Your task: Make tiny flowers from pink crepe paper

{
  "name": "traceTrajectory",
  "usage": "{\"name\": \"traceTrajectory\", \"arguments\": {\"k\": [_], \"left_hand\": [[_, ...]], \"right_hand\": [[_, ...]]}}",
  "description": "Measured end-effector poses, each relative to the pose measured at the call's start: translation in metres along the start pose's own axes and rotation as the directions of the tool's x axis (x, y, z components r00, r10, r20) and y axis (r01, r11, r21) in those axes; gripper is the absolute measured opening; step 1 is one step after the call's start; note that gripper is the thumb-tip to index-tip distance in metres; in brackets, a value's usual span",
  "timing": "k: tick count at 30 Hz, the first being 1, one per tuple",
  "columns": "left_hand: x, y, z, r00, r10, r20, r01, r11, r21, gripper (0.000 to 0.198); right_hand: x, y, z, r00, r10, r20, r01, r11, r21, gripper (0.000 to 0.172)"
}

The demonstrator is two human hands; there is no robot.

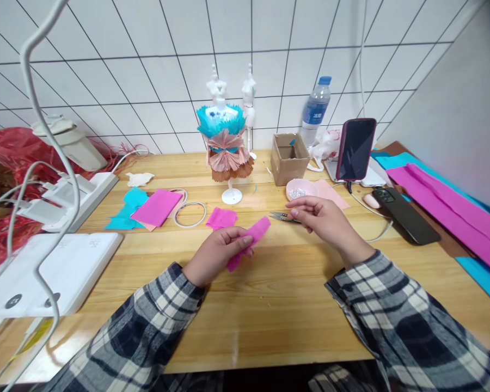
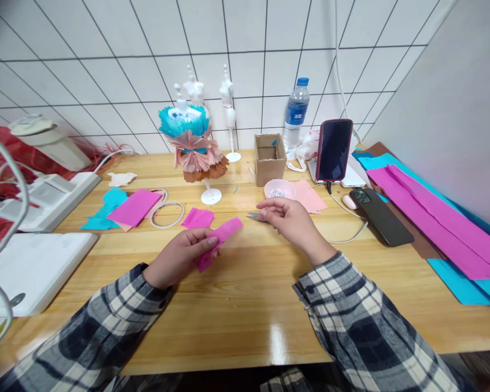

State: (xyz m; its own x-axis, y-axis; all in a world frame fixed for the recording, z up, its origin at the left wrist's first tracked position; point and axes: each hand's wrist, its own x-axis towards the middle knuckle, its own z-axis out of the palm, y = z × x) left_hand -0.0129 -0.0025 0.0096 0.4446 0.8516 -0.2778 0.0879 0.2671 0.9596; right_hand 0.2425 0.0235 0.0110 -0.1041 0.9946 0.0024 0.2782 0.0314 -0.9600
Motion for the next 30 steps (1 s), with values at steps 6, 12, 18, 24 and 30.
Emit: {"name": "traceTrajectory", "arguments": {"k": [6,12,18,24,30], "left_hand": [[0.002,-0.003,-0.004,1.000,0.003,-0.027,-0.008,0.984,-0.178,0.028],[0.002,-0.005,-0.003,0.999,-0.006,-0.035,-0.003,0.970,-0.241,0.038],[0.004,-0.005,-0.003,0.996,0.017,-0.090,-0.045,0.943,-0.328,0.046],[0.002,0.000,-0.001,0.987,0.056,-0.150,-0.108,0.923,-0.370,0.064],[0.003,-0.003,-0.001,0.988,0.075,-0.136,-0.117,0.937,-0.328,0.068]], "right_hand": [[0.009,0.025,-0.018,0.976,-0.215,0.012,0.162,0.698,-0.698,0.028],[0.012,0.029,-0.007,0.980,-0.178,0.084,0.168,0.536,-0.827,0.015],[0.001,0.007,-0.001,0.988,-0.144,-0.054,0.047,0.615,-0.787,0.003],[-0.016,-0.008,0.021,0.950,0.161,0.266,-0.141,0.985,-0.096,0.024],[-0.025,-0.009,0.048,0.877,0.165,0.452,-0.183,0.983,-0.004,0.027]]}}
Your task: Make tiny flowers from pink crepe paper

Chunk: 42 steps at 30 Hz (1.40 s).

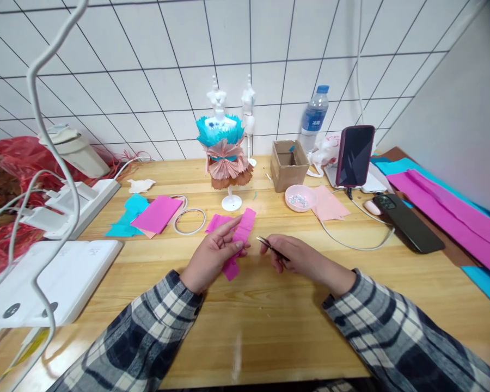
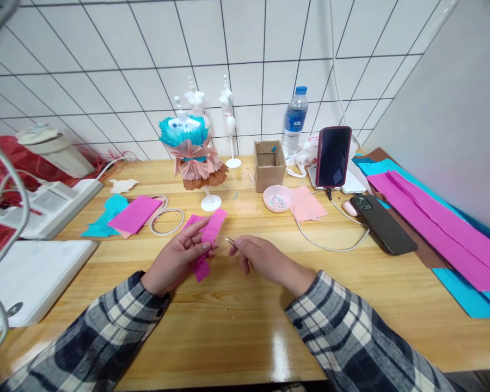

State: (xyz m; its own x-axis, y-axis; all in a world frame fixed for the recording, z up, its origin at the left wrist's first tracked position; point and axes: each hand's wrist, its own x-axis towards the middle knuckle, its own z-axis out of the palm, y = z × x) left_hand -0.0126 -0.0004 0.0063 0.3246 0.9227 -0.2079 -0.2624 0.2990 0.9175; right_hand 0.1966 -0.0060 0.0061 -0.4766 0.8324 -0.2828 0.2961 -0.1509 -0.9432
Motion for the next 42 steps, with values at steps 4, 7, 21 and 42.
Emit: {"name": "traceTrajectory", "arguments": {"k": [4,7,21,42], "left_hand": [[0.000,-0.001,0.001,0.999,-0.027,0.033,0.026,0.999,0.040,0.072],[-0.001,0.000,0.003,0.998,-0.039,0.056,0.034,0.996,0.088,0.070],[-0.001,-0.004,0.003,0.997,-0.029,0.071,0.010,0.966,0.259,0.070],[-0.002,-0.001,0.006,0.996,0.007,0.089,-0.030,0.964,0.265,0.058]], "right_hand": [[0.003,0.006,0.009,0.998,-0.047,-0.043,0.044,0.996,-0.079,0.044],[0.004,0.010,0.013,0.996,-0.059,-0.060,0.054,0.994,-0.096,0.042],[0.001,0.001,0.021,1.000,0.009,-0.019,-0.009,1.000,0.018,0.039],[0.005,0.008,0.022,0.997,-0.064,-0.042,0.060,0.994,-0.093,0.042]]}}
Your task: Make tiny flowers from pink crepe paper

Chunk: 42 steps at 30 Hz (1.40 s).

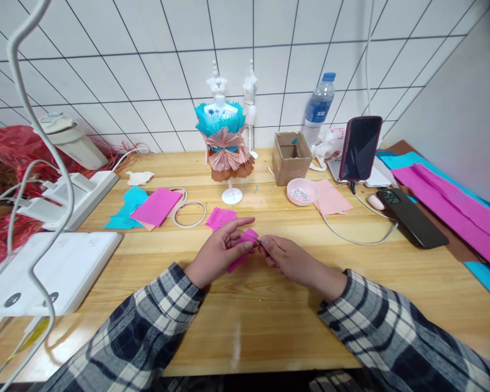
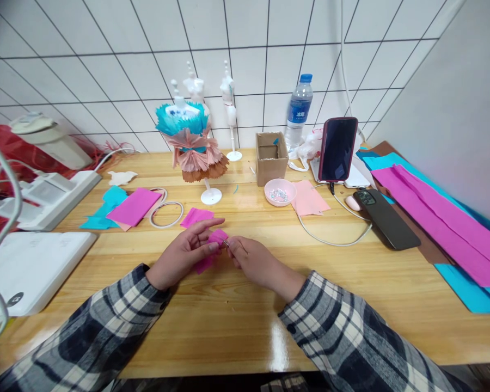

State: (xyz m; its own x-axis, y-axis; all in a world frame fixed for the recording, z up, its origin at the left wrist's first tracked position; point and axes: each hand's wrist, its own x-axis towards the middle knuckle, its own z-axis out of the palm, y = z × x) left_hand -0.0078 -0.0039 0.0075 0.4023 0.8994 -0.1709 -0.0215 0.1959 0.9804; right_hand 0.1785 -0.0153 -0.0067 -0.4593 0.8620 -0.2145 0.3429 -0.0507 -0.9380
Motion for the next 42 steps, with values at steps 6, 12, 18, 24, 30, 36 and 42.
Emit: {"name": "traceTrajectory", "arguments": {"k": [6,12,18,24,30,36,42], "left_hand": [[0.0011,0.0000,-0.0010,1.000,0.005,-0.019,-0.004,0.998,0.065,0.065],[0.0002,-0.0015,-0.0023,1.000,0.008,-0.013,-0.007,0.996,0.086,0.070],[-0.0009,-0.0014,0.0006,1.000,0.019,0.012,-0.020,0.996,0.092,0.071],[-0.0006,-0.0003,0.0026,1.000,0.031,0.001,-0.031,0.997,0.077,0.071],[-0.0005,-0.0002,0.0033,1.000,0.023,-0.007,-0.023,0.998,0.060,0.071],[-0.0005,-0.0017,0.0001,1.000,0.016,0.026,-0.018,0.997,0.080,0.073],[-0.0015,-0.0030,0.0001,0.997,0.043,0.068,-0.047,0.997,0.065,0.079]], "right_hand": [[-0.0006,0.0007,0.0006,0.999,-0.029,0.025,0.029,1.000,-0.002,0.043],[-0.0005,0.0008,0.0013,1.000,-0.016,0.022,0.015,1.000,0.023,0.044],[0.0001,0.0038,0.0045,1.000,-0.022,-0.006,0.022,1.000,0.013,0.047],[-0.0009,0.0031,0.0064,0.999,-0.030,-0.017,0.030,1.000,-0.009,0.047],[-0.0003,0.0021,0.0055,0.998,-0.049,-0.028,0.046,0.995,-0.088,0.045],[-0.0008,0.0031,0.0048,0.999,-0.050,0.022,0.049,0.999,0.019,0.048],[-0.0016,0.0014,0.0063,0.999,0.003,0.038,-0.006,0.997,0.073,0.050]]}}
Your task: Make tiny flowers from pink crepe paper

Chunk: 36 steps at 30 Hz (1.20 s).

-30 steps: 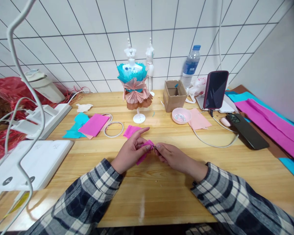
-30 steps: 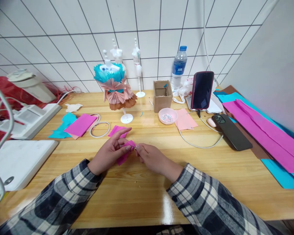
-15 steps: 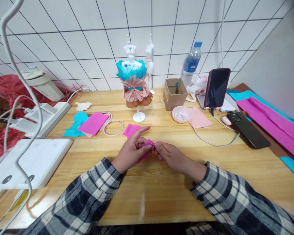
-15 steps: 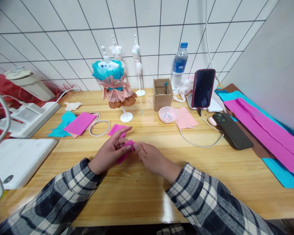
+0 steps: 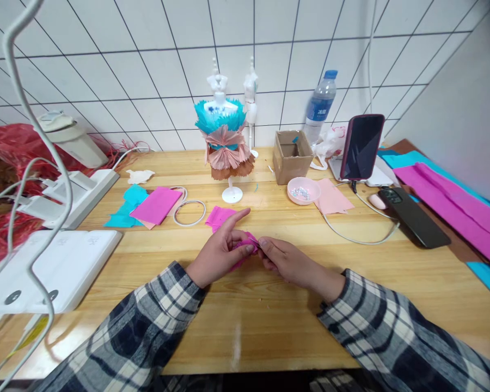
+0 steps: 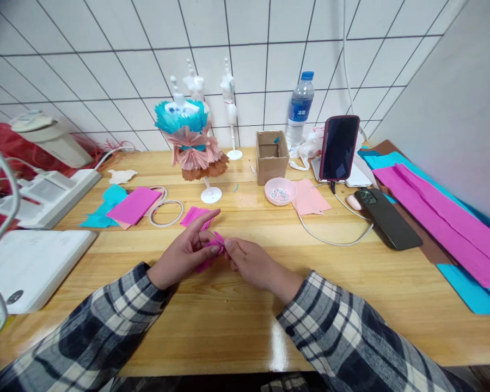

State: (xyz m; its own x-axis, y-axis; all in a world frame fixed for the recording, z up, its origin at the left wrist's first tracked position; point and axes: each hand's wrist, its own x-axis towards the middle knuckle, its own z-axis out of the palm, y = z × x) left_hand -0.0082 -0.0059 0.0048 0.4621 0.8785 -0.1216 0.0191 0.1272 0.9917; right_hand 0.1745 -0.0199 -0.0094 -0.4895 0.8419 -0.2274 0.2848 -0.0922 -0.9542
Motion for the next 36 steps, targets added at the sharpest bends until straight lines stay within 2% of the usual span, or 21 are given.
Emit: {"name": "traceTrajectory", "arguments": {"k": [6,9,11,14,16,24,36], "left_hand": [[-0.0008,-0.0004,0.0010,1.000,0.003,0.024,-0.002,1.000,-0.020,0.079],[-0.0005,-0.0007,0.0007,1.000,-0.007,-0.006,0.006,0.999,-0.038,0.077],[0.0003,-0.0003,0.0005,0.999,-0.019,-0.038,0.018,0.999,-0.033,0.063],[0.0019,0.0013,0.0003,0.998,-0.049,-0.026,0.048,0.998,-0.044,0.033],[0.0026,0.0023,0.0003,0.998,-0.066,-0.019,0.065,0.996,-0.062,0.025],[0.0025,0.0008,0.0006,0.995,-0.096,-0.042,0.093,0.993,-0.068,0.025],[0.0026,0.0046,-0.0005,0.993,-0.105,-0.060,0.104,0.994,-0.028,0.028]], "right_hand": [[-0.0010,-0.0011,0.0002,0.999,-0.031,-0.017,0.030,0.997,-0.066,0.049],[-0.0006,-0.0014,-0.0008,0.999,-0.043,-0.021,0.043,0.998,-0.039,0.048],[-0.0006,-0.0026,-0.0011,1.000,-0.029,-0.007,0.029,0.999,0.038,0.048],[-0.0015,-0.0052,-0.0006,1.000,0.008,0.003,-0.009,0.994,0.107,0.047],[-0.0025,-0.0063,0.0000,0.999,0.033,-0.008,-0.031,0.993,0.118,0.045],[-0.0041,-0.0065,0.0014,0.997,0.082,0.012,-0.083,0.971,0.226,0.036],[-0.0032,-0.0084,-0.0019,0.996,0.080,-0.035,-0.073,0.984,0.163,0.035]]}}
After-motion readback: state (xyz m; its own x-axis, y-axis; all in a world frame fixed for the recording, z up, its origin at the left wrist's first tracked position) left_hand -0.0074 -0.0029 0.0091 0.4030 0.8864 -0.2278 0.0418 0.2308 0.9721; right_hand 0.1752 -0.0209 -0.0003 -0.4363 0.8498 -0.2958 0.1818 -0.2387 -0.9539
